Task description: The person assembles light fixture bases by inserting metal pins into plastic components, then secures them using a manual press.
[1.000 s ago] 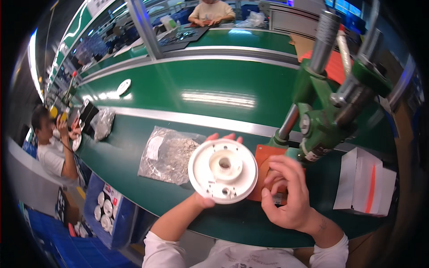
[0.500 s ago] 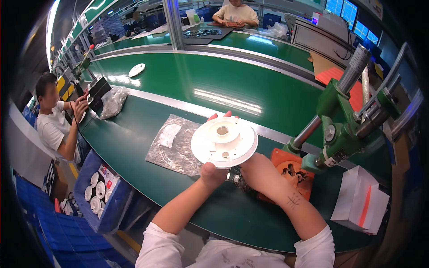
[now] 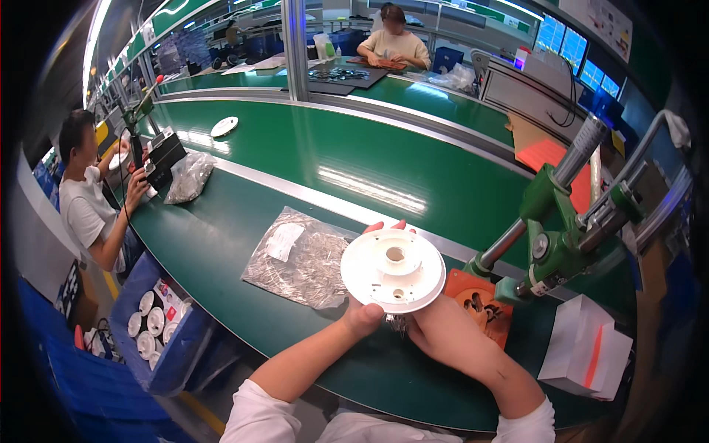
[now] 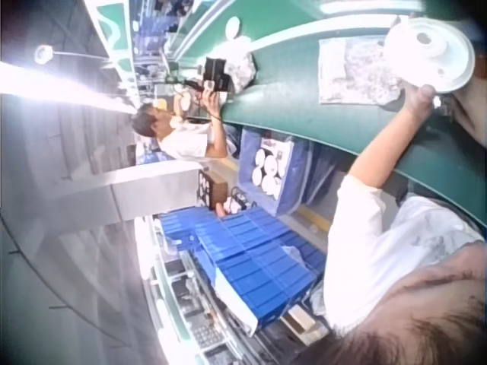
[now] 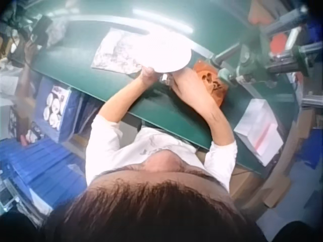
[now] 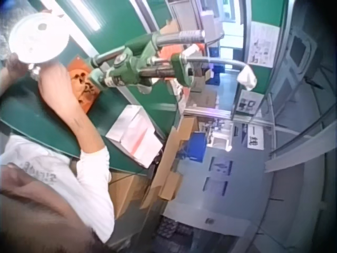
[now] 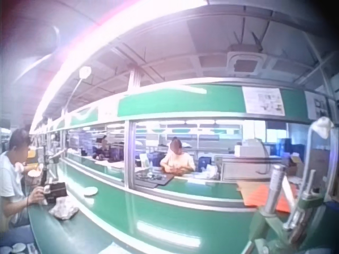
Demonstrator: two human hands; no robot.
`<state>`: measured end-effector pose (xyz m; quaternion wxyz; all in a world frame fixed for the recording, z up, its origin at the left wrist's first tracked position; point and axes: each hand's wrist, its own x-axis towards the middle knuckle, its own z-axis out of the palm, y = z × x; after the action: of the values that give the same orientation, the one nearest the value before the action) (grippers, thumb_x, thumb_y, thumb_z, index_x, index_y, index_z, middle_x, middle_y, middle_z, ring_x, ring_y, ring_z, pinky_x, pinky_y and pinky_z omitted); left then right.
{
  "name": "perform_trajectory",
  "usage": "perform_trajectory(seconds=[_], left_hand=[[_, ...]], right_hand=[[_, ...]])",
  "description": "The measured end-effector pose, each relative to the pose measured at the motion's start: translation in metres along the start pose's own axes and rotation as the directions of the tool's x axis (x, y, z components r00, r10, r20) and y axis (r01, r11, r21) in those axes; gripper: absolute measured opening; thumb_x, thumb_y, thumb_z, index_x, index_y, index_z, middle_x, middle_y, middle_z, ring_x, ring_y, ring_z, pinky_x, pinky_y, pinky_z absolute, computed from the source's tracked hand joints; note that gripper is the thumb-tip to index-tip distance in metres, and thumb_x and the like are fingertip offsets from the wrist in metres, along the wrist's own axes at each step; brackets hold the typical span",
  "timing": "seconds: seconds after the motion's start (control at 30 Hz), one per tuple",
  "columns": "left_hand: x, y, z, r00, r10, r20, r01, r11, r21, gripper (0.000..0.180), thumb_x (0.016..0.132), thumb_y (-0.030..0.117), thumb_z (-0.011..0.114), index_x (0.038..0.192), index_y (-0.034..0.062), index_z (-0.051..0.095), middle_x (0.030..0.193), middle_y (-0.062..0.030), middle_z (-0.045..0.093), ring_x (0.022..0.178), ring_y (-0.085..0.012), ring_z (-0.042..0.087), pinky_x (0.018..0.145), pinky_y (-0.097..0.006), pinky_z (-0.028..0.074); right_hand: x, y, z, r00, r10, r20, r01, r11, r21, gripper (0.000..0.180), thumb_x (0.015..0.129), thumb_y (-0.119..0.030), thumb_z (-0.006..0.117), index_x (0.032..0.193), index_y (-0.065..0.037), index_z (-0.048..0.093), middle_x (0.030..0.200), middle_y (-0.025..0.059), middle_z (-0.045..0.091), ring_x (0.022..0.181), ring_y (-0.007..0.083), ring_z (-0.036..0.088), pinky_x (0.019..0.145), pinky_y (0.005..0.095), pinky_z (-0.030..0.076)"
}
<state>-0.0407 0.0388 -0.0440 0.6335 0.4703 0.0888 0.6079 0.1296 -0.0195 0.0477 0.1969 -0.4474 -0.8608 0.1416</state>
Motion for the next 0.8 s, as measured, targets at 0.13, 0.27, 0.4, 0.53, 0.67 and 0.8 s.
perform_trajectory(seconds=[0.13, 0.27, 0.4, 0.53, 0.67, 0.8], left_hand=[[0.008, 0.017, 0.031, 0.999, 0.034, 0.014, -0.033, 0.998, -0.045, 0.138, 0.072, 0.065, 0.089, 0.165, 0.0025, 0.009, 0.169, -0.0257, 0.026, 0.155, -0.0366, 0.035, 0.127, -0.05, 0.033], [0.004, 0.009, 0.037, 0.996, 0.028, 0.08, -0.02, 0.995, -0.102, 0.139, 0.068, 0.053, 0.094, 0.165, 0.0041, 0.008, 0.169, -0.0281, 0.023, 0.156, -0.0385, 0.033, 0.127, -0.053, 0.032], [0.002, 0.007, 0.042, 0.986, 0.028, 0.164, -0.017, 0.998, -0.065, 0.145, 0.06, 0.041, 0.101, 0.165, 0.0072, 0.006, 0.169, -0.0298, 0.019, 0.157, -0.0428, 0.029, 0.127, -0.057, 0.03], [0.001, 0.0, 0.038, 0.977, 0.082, 0.196, -0.094, 0.994, 0.052, 0.153, 0.052, 0.044, 0.103, 0.165, 0.0057, 0.007, 0.167, -0.0335, 0.019, 0.155, -0.0474, 0.031, 0.125, -0.059, 0.034], [0.004, 0.001, 0.033, 0.946, 0.119, 0.302, -0.154, 0.983, 0.096, 0.148, 0.055, 0.037, 0.104, 0.164, 0.0091, 0.007, 0.169, -0.0299, 0.018, 0.156, -0.0451, 0.029, 0.126, -0.058, 0.03], [0.003, 0.002, 0.032, 0.946, 0.123, 0.301, -0.154, 0.985, 0.082, 0.148, 0.055, 0.036, 0.104, 0.164, 0.0093, 0.008, 0.169, -0.0298, 0.018, 0.156, -0.0451, 0.029, 0.126, -0.058, 0.03]], right_hand=[[-0.042, -0.029, -0.057, 0.997, -0.063, 0.037, 0.058, 0.992, 0.115, 0.013, 0.09, -0.003, 0.069, 0.103, 0.0, 0.07, 0.09, 0.0161, 0.074, 0.083, 0.0398, 0.073, 0.077, 0.0442, 0.06], [-0.06, -0.032, -0.076, 0.983, 0.031, -0.179, 0.048, 0.906, 0.421, 0.016, 0.087, 0.0, 0.079, 0.103, 0.0, 0.076, 0.096, 0.0124, 0.078, 0.086, 0.0269, 0.077, 0.074, 0.0331, 0.061], [-0.051, -0.017, -0.064, 0.918, 0.14, -0.37, 0.042, 0.895, 0.444, 0.019, 0.084, 0.006, 0.081, 0.102, -0.001, 0.078, 0.097, 0.0104, 0.077, 0.079, 0.0196, 0.074, 0.067, 0.029, 0.059], [-0.052, -0.012, -0.055, 0.921, 0.197, -0.336, -0.03, 0.896, 0.443, 0.016, 0.087, 0.002, 0.08, 0.102, -0.001, 0.077, 0.097, 0.0098, 0.074, 0.079, 0.0211, 0.07, 0.067, 0.0311, 0.056], [-0.053, -0.008, -0.054, 0.917, 0.129, -0.377, 0.018, 0.932, 0.362, 0.014, 0.088, 0.0, 0.079, 0.102, -0.002, 0.076, 0.096, 0.0104, 0.073, 0.082, 0.0244, 0.07, 0.071, 0.0336, 0.055], [-0.053, -0.011, -0.056, 0.921, 0.128, -0.367, 0.004, 0.941, 0.339, 0.014, 0.088, 0.0, 0.079, 0.101, -0.002, 0.074, 0.095, 0.0109, 0.072, 0.082, 0.0275, 0.069, 0.072, 0.0356, 0.054]])
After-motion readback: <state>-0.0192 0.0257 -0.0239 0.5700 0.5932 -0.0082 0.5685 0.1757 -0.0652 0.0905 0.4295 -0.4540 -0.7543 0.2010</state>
